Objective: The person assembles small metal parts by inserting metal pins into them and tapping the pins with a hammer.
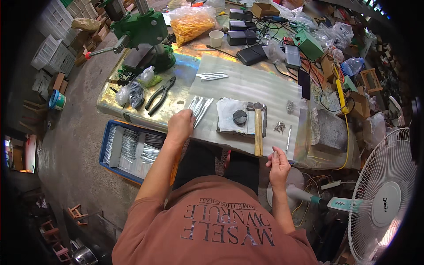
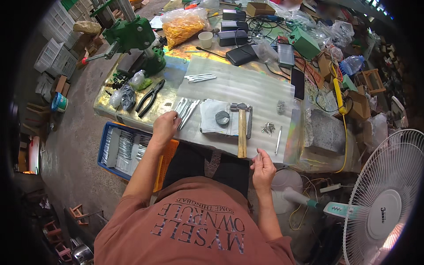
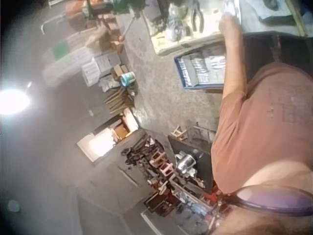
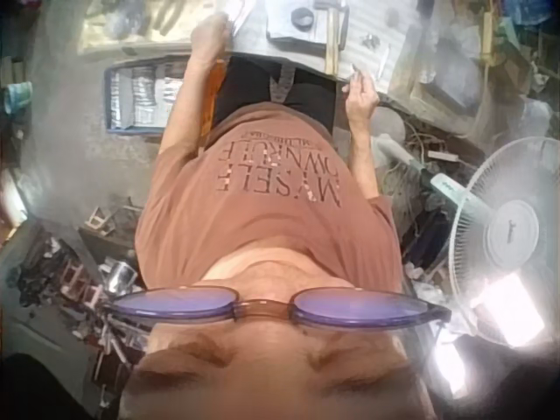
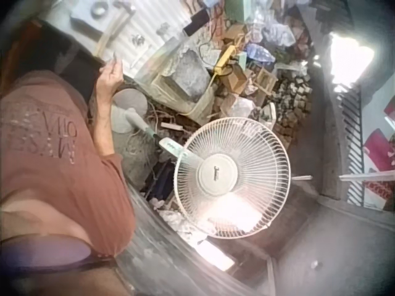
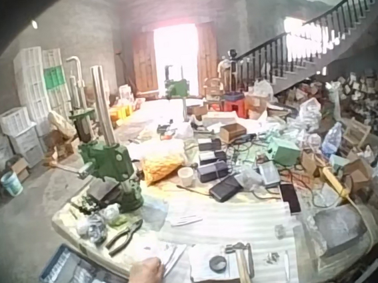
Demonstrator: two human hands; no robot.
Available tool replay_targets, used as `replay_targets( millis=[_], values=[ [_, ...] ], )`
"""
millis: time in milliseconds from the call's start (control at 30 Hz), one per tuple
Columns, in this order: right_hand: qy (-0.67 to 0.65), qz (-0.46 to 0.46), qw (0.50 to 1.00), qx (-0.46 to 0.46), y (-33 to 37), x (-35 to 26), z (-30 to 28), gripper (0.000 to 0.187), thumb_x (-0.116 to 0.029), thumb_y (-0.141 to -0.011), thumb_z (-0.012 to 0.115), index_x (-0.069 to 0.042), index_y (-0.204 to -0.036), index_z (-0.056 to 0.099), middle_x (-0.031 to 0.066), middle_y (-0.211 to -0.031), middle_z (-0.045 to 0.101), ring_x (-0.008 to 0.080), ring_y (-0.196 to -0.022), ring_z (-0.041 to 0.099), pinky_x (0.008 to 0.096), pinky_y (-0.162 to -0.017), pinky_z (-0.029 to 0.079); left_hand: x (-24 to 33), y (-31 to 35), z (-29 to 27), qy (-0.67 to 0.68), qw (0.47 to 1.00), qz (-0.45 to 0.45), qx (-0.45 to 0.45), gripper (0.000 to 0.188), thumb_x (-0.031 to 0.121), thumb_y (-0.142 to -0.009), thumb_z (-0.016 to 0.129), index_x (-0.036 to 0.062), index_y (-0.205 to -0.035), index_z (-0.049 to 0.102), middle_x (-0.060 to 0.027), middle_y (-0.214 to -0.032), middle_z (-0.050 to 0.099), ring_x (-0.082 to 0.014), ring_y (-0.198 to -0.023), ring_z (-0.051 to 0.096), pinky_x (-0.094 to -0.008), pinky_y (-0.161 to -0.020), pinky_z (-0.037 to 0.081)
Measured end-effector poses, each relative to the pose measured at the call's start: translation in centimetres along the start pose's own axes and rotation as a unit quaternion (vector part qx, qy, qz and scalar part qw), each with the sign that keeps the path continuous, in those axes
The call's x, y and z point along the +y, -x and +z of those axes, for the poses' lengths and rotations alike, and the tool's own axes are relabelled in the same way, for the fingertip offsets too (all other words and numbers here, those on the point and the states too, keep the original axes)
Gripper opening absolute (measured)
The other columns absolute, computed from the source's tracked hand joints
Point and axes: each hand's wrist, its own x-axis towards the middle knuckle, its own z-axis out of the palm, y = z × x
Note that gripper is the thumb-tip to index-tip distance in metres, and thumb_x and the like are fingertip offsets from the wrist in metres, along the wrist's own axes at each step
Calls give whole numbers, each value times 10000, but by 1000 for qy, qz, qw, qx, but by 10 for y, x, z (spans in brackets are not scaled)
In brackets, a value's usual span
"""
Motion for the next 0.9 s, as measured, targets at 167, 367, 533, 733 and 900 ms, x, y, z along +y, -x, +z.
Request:
replay_targets(
  millis=[167,367,533,733,900],
  values=[
    [-2,21,1000,-10,2,1,3,215,-77,-856,459,22,-1026,545,33,-659,542,56,-516,469,189,-482,396,-4,0,12,-48,998,19,18,125,145,-728,593,37,-777,552,-139,-714,569,-318,-685,557,-398,-598,434],
    [-3,27,1000,-12,5,9,5,212,-82,-855,463,25,-1015,550,35,-649,537,55,-510,468,190,-467,391,8,0,5,-77,996,-4,37,174,164,-719,602,53,-839,543,-120,-753,563,-301,-726,548,-394,-628,433],
    [9,29,1000,-4,2,11,4,207,-87,-854,466,26,-1003,554,32,-641,534,57,-504,468,192,-464,391,8,-8,8,-57,996,16,68,204,155,-717,593,49,-879,529,-118,-806,540,-294,-782,520,-381,-656,434],
    [21,23,1000,1,1,19,-1,200,-95,-852,471,25,-986,559,28,-630,531,59,-501,471,197,-462,391,3,-53,9,-23,992,84,92,212,140,-716,585,69,-908,529,-116,-833,531,-295,-818,508,-383,-675,436],
    [32,44,999,1,5,15,0,200,-103,-853,473,23,-980,562,31,-630,533,60,-503,473,199,-463,394,-3,-100,24,-34,995,80,46,198,115,-718,570,64,-909,555,-133,-869,540,-309,-843,513,-391,-720,422]
  ],
)
